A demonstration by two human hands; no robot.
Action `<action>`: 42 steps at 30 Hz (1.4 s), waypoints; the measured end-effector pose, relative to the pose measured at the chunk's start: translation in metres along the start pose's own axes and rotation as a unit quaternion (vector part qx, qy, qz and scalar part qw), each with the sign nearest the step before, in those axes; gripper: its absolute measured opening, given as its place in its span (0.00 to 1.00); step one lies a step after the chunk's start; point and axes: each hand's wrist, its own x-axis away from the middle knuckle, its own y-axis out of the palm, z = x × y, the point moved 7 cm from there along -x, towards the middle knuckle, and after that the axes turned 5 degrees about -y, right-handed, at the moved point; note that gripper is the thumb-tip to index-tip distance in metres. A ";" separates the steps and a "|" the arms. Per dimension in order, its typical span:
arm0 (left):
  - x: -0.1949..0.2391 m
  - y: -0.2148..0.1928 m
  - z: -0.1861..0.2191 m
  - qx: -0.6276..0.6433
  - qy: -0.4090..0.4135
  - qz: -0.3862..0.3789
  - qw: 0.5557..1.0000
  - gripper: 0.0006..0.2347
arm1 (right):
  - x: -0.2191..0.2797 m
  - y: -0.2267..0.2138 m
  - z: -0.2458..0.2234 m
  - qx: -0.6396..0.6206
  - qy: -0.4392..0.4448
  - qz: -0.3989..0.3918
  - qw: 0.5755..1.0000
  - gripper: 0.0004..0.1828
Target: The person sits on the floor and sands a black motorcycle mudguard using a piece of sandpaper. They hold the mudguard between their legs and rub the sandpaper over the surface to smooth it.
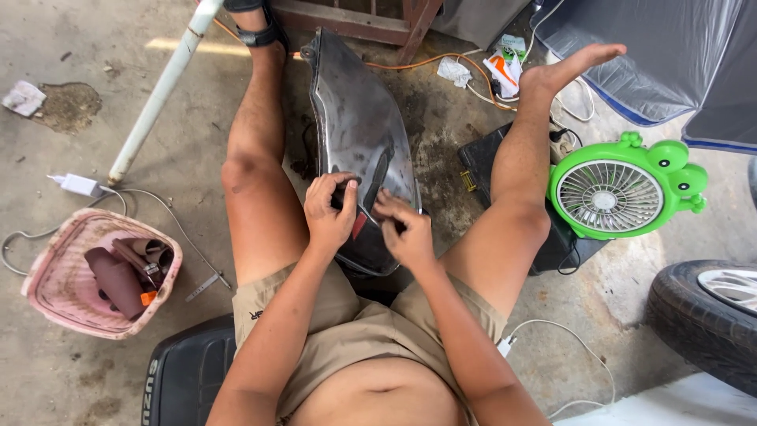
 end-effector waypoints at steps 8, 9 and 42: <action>0.000 -0.002 0.002 0.005 0.004 -0.009 1.000 0.04 | -0.055 0.003 0.079 0.004 0.066 0.033 0.997 0.17; 0.002 0.000 0.000 0.011 0.003 -0.010 1.000 0.04 | -0.050 0.002 0.067 0.010 0.057 0.031 0.998 0.17; 0.003 0.002 0.002 0.008 0.017 -0.028 0.999 0.05 | -0.060 0.002 0.096 -0.018 0.038 0.070 0.997 0.16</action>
